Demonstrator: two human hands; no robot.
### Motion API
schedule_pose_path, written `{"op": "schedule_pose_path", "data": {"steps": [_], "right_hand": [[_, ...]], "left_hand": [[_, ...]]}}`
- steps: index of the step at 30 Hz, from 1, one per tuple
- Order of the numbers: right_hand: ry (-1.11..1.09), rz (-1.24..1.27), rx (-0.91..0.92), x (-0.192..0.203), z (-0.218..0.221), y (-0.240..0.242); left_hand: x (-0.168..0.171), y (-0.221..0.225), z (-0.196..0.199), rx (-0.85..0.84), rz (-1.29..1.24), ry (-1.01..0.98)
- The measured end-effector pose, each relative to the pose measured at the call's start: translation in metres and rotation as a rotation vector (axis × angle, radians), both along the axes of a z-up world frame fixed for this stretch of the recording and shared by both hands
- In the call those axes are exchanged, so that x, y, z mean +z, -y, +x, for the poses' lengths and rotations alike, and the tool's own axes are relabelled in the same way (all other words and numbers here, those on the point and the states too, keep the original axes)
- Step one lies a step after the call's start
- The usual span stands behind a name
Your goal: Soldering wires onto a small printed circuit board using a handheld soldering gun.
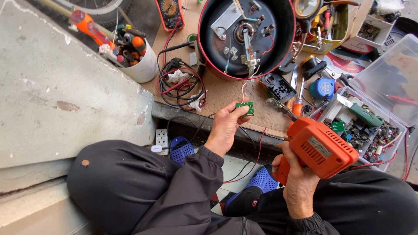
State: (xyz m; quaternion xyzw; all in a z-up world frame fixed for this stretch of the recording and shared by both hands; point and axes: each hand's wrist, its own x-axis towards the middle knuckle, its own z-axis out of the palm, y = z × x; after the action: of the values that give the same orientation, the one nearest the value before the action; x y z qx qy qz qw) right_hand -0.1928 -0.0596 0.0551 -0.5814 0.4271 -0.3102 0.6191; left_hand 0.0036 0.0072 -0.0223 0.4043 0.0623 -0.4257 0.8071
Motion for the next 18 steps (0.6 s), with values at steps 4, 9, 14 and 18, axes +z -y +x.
{"op": "schedule_pose_path", "data": {"steps": [4,9,14,18], "right_hand": [[0.038,0.074,-0.085,0.003,0.000,0.007],[0.072,0.118,-0.146,0.006,-0.001,0.016],[0.091,0.166,-0.199,0.006,-0.003,0.022],[0.092,0.222,-0.234,0.011,-0.001,0.027]], "left_hand": [[-0.008,-0.005,0.005,-0.117,-0.322,-0.191],[-0.002,-0.005,0.005,-0.186,-0.522,-0.288],[-0.018,-0.003,0.007,-0.175,-0.636,-0.448],[-0.014,-0.002,0.006,-0.137,-0.745,-0.589]]}}
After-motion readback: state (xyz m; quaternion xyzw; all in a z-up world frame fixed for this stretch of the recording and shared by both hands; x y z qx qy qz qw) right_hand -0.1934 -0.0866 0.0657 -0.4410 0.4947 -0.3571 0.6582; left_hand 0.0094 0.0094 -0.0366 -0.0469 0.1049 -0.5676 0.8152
